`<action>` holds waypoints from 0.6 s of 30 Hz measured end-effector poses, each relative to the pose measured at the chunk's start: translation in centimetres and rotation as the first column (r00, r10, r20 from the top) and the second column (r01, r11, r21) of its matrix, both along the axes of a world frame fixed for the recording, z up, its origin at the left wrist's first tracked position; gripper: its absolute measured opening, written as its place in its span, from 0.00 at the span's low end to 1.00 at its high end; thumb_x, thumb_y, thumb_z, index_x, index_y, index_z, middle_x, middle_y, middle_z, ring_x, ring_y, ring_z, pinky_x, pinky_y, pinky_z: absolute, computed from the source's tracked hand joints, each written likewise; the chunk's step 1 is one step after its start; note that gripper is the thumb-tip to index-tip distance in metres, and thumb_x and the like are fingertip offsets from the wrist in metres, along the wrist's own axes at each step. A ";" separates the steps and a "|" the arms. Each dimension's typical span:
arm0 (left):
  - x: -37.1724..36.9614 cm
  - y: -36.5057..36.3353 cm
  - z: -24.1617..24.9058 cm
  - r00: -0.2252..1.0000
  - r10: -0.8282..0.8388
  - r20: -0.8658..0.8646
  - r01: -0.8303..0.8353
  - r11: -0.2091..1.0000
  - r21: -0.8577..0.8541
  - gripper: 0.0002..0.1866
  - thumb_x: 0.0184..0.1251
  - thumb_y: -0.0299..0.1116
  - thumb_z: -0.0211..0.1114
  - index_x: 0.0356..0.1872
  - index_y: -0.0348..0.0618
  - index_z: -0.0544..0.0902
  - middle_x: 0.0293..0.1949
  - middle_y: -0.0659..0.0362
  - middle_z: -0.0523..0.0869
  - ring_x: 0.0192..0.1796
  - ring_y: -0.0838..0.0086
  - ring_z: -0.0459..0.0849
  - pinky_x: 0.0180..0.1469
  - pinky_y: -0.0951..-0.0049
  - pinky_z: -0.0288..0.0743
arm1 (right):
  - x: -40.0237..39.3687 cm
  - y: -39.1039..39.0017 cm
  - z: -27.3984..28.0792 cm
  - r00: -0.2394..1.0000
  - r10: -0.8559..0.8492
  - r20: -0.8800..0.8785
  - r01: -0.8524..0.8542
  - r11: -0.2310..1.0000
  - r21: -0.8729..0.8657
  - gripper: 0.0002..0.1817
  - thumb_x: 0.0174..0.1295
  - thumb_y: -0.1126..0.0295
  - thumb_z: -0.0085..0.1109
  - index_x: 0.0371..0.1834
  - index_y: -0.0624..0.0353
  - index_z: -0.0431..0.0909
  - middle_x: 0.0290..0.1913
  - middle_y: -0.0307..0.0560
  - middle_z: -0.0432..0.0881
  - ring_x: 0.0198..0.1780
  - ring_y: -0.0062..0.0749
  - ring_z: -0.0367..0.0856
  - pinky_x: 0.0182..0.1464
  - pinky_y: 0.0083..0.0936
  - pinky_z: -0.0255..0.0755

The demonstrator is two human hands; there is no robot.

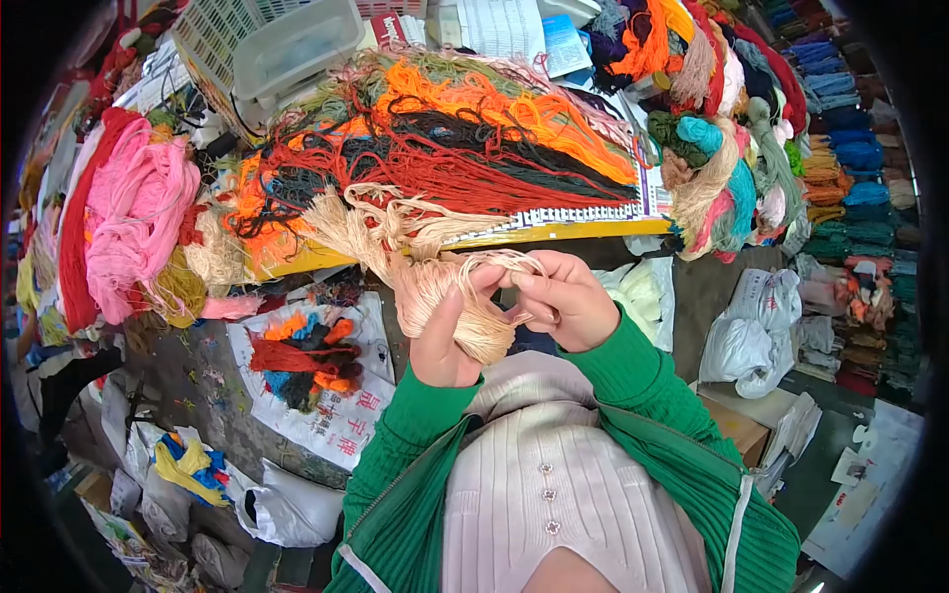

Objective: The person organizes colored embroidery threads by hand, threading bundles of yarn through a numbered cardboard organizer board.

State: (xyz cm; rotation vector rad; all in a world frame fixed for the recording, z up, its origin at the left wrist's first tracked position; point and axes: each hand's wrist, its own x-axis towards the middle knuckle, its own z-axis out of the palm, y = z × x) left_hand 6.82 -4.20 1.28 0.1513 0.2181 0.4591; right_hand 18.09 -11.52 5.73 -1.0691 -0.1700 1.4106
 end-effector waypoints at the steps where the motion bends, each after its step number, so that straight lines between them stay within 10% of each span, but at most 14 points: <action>1: 0.0 -0.1 -0.2 1.000 0.005 -0.009 -0.005 1.000 0.030 0.19 0.59 0.36 0.42 0.46 0.33 0.67 0.47 0.51 0.69 0.48 0.67 0.68 0.50 0.69 0.61 | 0.0 0.1 0.0 0.999 -0.032 -0.043 0.031 0.999 -0.018 0.06 0.52 0.71 0.48 0.30 0.62 0.70 0.11 0.31 0.59 0.13 0.11 0.51 0.15 0.10 0.47; 6: 0.0 -0.1 0.3 0.997 -0.019 -0.069 0.029 0.987 0.159 0.21 0.60 0.37 0.41 0.49 0.33 0.64 0.49 0.53 0.67 0.49 0.69 0.68 0.52 0.68 0.59 | -0.7 0.7 -0.5 0.966 0.046 0.253 -0.019 0.994 -0.107 0.04 0.48 0.75 0.51 0.26 0.63 0.74 0.15 0.29 0.67 0.14 0.09 0.57 0.16 0.09 0.50; 18: 0.0 0.1 0.1 0.999 -0.001 -0.045 0.009 0.986 0.165 0.20 0.58 0.36 0.42 0.47 0.32 0.65 0.45 0.50 0.70 0.48 0.66 0.69 0.50 0.66 0.62 | -0.1 0.6 -0.2 0.983 0.081 0.164 -0.068 0.994 -0.087 0.03 0.45 0.76 0.52 0.23 0.62 0.75 0.20 0.32 0.71 0.18 0.10 0.61 0.17 0.09 0.52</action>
